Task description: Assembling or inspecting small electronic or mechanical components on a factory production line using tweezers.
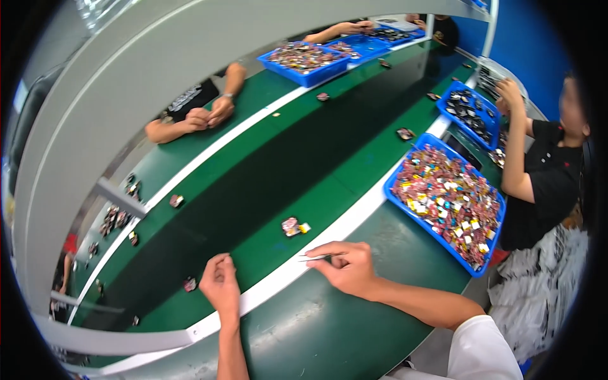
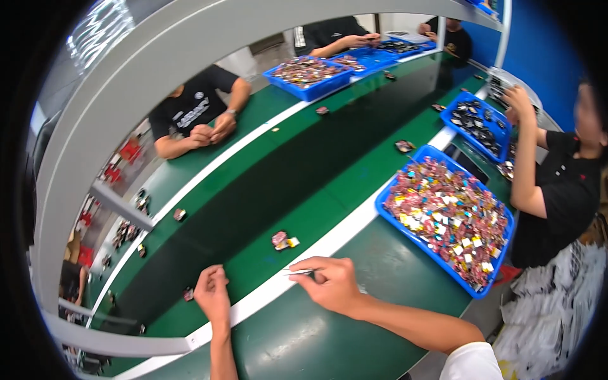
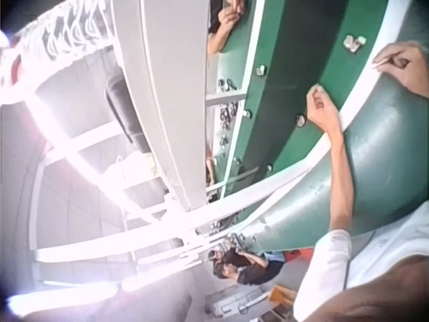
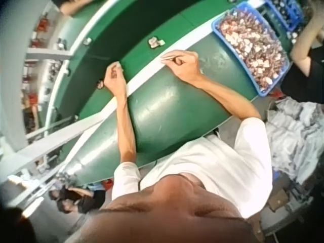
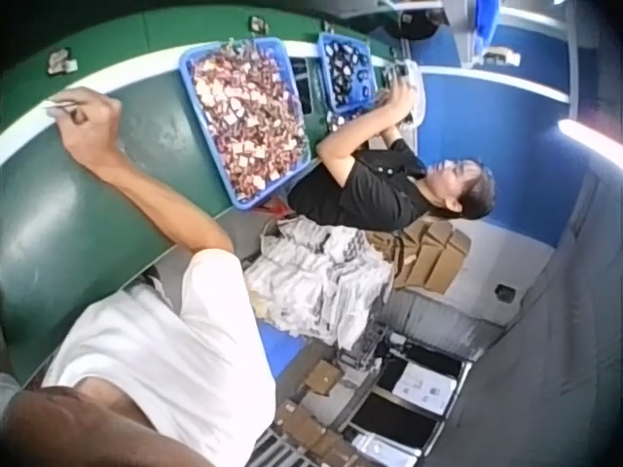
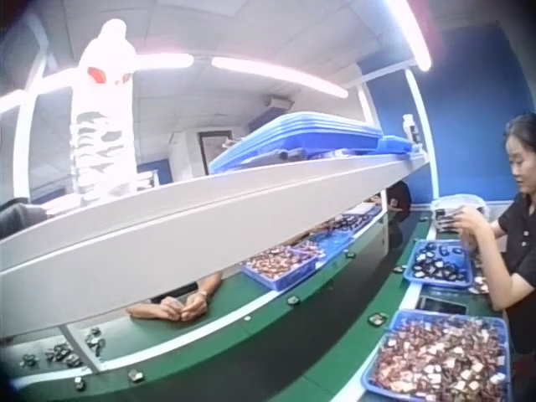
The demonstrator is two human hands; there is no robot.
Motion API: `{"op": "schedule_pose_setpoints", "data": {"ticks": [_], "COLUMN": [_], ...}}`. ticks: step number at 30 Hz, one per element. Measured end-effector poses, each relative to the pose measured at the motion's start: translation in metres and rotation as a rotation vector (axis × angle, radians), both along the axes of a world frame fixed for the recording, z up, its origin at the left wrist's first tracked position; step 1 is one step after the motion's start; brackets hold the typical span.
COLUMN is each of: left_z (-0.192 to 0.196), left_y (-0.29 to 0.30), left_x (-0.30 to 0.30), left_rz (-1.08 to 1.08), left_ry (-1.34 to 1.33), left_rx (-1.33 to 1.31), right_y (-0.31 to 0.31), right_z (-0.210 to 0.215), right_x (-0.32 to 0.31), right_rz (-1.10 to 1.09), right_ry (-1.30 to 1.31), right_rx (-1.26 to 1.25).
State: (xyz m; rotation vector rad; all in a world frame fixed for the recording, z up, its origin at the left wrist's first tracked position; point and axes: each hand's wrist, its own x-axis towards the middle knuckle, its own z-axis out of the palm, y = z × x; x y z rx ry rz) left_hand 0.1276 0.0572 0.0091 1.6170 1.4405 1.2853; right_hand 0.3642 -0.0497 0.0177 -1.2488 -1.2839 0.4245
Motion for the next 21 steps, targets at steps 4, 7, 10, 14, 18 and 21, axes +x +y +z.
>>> {"op": "schedule_pose_setpoints", "data": {"ticks": [4,7,10,14,18,21], "left_z": [0.002,0.012,0.035,0.037,0.039,0.034], "left_y": [0.003,0.013,0.025,0.056,0.066,0.069], "left_x": [0.000,0.014,0.047,0.077,0.086,0.084], "left_rz": [-0.070,-0.121,-0.266,-0.550,-0.686,-0.695], "left_ry": [-0.122,-0.176,-0.012,0.224,0.406,0.419], "left_rx": [-0.119,-0.120,-0.104,-0.225,-0.203,-0.218], "right_y": [0.000,0.001,-0.001,-0.003,-0.006,-0.002], "right_z": [0.002,0.004,0.006,0.002,0.015,0.012], "right_x": [0.002,0.001,0.003,0.008,0.008,0.006], "right_rz": [-0.017,0.005,-0.024,-0.047,-0.051,-0.068], "right_ry": [0.045,0.061,0.080,0.113,0.122,0.114], "right_rx": [-0.030,0.003,-0.043,-0.048,-0.204,-0.151]}}
